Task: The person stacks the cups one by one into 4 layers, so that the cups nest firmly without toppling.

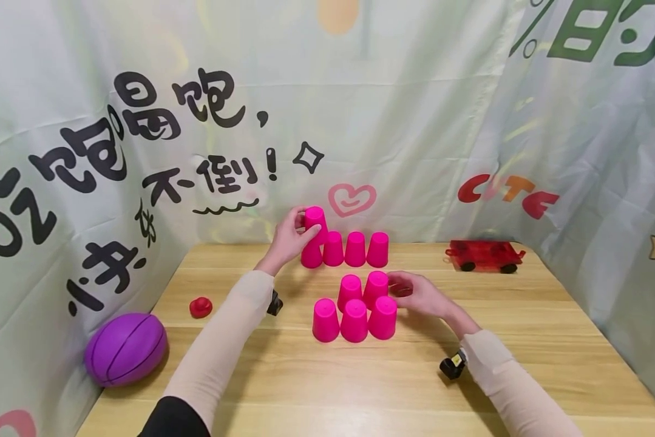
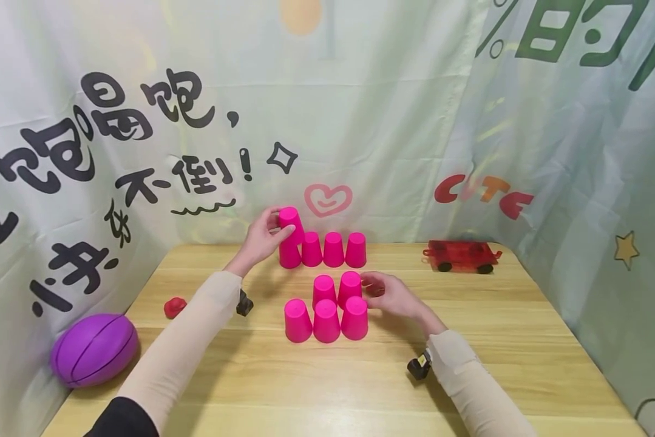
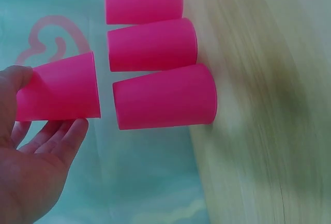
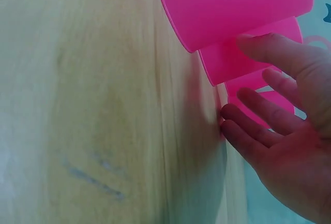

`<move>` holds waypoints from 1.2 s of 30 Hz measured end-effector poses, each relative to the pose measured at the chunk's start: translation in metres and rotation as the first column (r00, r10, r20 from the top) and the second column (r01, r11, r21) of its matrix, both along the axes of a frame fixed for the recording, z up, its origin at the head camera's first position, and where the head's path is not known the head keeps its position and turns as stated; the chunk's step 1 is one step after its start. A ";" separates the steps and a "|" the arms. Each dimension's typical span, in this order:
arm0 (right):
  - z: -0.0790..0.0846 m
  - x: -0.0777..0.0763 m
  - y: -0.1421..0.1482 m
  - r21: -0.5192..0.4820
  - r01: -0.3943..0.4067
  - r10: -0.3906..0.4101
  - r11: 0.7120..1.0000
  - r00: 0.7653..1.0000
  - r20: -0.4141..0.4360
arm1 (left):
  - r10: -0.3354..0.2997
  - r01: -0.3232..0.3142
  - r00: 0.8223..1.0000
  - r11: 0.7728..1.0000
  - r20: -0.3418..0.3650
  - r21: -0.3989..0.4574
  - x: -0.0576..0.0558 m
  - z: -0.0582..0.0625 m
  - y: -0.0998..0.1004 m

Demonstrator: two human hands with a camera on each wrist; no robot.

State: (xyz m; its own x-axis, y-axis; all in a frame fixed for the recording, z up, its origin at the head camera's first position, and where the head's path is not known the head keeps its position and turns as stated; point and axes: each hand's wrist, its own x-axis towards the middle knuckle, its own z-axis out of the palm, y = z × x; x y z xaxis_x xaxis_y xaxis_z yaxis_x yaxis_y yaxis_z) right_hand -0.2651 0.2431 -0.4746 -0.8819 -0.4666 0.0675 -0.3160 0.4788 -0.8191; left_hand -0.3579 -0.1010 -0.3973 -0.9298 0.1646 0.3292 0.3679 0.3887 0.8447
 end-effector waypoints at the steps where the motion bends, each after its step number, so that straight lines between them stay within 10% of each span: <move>1: 0.000 0.000 0.000 0.005 -0.002 0.002 1.000 1.000 -0.006 | 0.004 -0.004 1.000 1.000 0.000 -0.003 -0.002 0.000 0.000; 36: 0.002 -0.006 -0.011 0.093 -0.005 0.008 0.996 0.999 -0.033 | 0.010 -0.005 0.996 0.998 0.085 -0.056 -0.018 0.000 0.014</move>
State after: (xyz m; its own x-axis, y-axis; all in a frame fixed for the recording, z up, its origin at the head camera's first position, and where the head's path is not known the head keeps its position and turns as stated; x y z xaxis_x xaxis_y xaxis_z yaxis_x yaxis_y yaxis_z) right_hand -0.2714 0.2325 -0.4727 -0.8770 -0.4776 0.0525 -0.3451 0.5502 -0.7604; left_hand -0.3760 -0.0871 -0.3977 -0.9554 0.1734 0.2392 0.2923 0.4380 0.8501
